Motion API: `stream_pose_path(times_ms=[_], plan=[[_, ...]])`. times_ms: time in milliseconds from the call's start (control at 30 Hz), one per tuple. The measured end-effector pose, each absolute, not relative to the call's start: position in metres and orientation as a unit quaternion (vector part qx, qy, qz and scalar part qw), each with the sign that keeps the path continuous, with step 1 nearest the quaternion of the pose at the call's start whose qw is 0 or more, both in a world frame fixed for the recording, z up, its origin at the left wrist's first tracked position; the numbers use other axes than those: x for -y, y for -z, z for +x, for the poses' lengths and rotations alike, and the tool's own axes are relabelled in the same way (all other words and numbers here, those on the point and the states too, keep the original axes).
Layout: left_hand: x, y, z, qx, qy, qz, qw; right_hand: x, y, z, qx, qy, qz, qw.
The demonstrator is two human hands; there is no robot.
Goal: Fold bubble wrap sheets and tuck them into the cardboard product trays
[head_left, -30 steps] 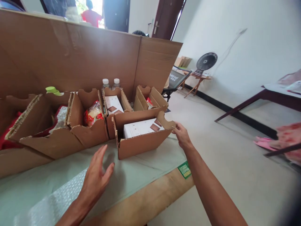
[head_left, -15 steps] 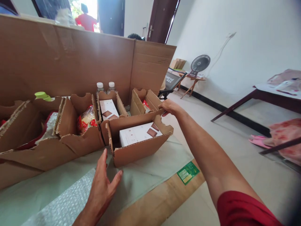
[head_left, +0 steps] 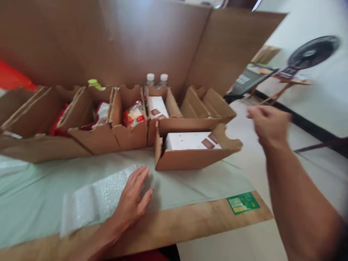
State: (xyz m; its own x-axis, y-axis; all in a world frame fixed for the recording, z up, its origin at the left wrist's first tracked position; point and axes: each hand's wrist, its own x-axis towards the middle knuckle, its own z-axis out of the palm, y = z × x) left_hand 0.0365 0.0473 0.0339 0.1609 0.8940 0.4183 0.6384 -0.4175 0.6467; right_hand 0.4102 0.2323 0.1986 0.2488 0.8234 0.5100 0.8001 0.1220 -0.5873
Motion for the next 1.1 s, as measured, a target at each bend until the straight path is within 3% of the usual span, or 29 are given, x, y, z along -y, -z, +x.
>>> stream_pose_path(times_ms=[67, 167, 233, 333, 500, 767, 1000, 1100], plan=[[-0.017, -0.038, -0.008, -0.545, -0.369, 0.747, 0.094, -0.178, -0.184, 0.386, 0.6, 0.064, -0.631, 0.487], [0.023, -0.037, -0.08, -0.642, -0.316, 0.699, 0.007, -0.096, -0.158, 0.333, 0.718, 0.074, -0.52, 0.457], [0.039, -0.031, -0.118, -0.694, -0.267, 0.668, -0.029, -0.062, -0.145, 0.299, 0.758, 0.141, -0.467, 0.433], [0.044, -0.017, -0.147, -0.728, -0.224, 0.645, -0.056, -0.057, -0.134, 0.279, 0.744, 0.243, -0.463, 0.416], [0.038, -0.017, -0.139, -0.767, -0.237, 0.596, -0.021, -0.101, -0.14, 0.309, 0.77, 0.308, -0.447, 0.337], [0.025, -0.035, -0.1, -0.771, -0.212, 0.6, -0.019, -0.137, -0.171, 0.327, 0.866, 0.166, -0.43, 0.194], [0.014, -0.017, -0.076, -0.79, -0.18, 0.583, -0.058, -0.161, -0.176, 0.339, 0.877, 0.174, -0.416, 0.168], [0.013, -0.013, -0.08, -0.787, -0.201, 0.582, -0.037, -0.144, -0.181, 0.329, 0.862, 0.204, -0.413, 0.211]])
